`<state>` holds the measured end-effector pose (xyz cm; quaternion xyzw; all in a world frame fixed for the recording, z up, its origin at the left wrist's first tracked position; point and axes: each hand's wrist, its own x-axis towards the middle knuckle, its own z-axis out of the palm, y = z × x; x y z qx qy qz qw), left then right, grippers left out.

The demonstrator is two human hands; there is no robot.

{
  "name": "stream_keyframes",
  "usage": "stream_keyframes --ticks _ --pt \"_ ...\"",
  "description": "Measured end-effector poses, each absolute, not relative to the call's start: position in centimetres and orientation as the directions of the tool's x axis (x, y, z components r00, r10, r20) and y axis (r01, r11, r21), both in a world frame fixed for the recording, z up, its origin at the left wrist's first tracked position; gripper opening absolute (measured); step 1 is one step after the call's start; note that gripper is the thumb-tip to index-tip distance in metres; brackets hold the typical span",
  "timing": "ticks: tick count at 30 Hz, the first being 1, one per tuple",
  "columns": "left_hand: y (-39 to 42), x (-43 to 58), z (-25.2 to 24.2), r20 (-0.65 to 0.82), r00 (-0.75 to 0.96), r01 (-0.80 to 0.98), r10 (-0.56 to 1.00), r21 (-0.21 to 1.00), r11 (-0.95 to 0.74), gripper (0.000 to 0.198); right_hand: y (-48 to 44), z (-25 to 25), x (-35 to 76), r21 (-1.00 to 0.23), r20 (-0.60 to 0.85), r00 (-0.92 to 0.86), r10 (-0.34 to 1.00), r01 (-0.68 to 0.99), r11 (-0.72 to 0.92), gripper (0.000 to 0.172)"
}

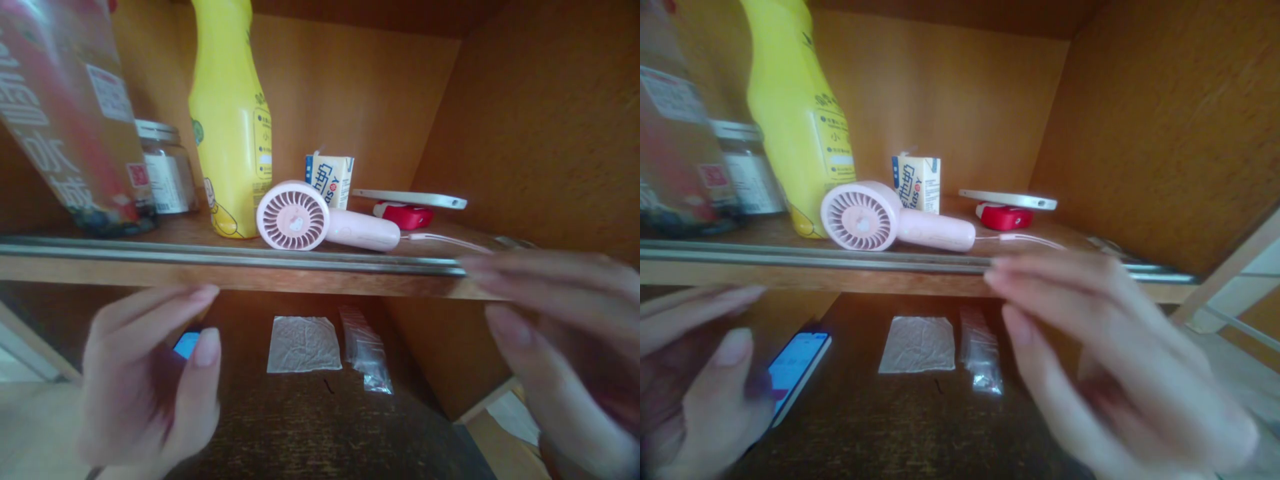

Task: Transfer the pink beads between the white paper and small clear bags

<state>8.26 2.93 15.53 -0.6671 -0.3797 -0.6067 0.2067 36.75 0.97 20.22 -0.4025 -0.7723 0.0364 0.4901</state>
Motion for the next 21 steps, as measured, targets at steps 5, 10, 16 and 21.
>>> stream_keyframes --ticks 5,10,16,21 --pt "3.2 10.3 11.5 0.917 0.165 0.636 0.363 0.183 -0.75 0.045 1.7 14.8 37.1 -0.217 0.6 -0.589 0.542 0.532 0.819 0.038" --pt "7.2 12.9 6.7 0.74 0.346 0.63 0.577 0.273 -0.727 0.013 7.8 8.8 39.7 -0.474 0.121 -0.44 0.89 0.762 0.442 0.024" --pt "11.0 13.5 -0.4 0.245 0.552 0.72 0.797 0.343 -0.603 0.026 12.0 2.7 43.0 -0.568 -0.044 -0.36 0.932 0.777 0.273 0.038" --pt "11.4 13.6 -2.0 0.2 0.566 0.696 0.8 0.403 -0.594 0.028 13.6 0.6 43.1 -0.611 -0.17 -0.342 0.924 0.773 0.173 0.032"
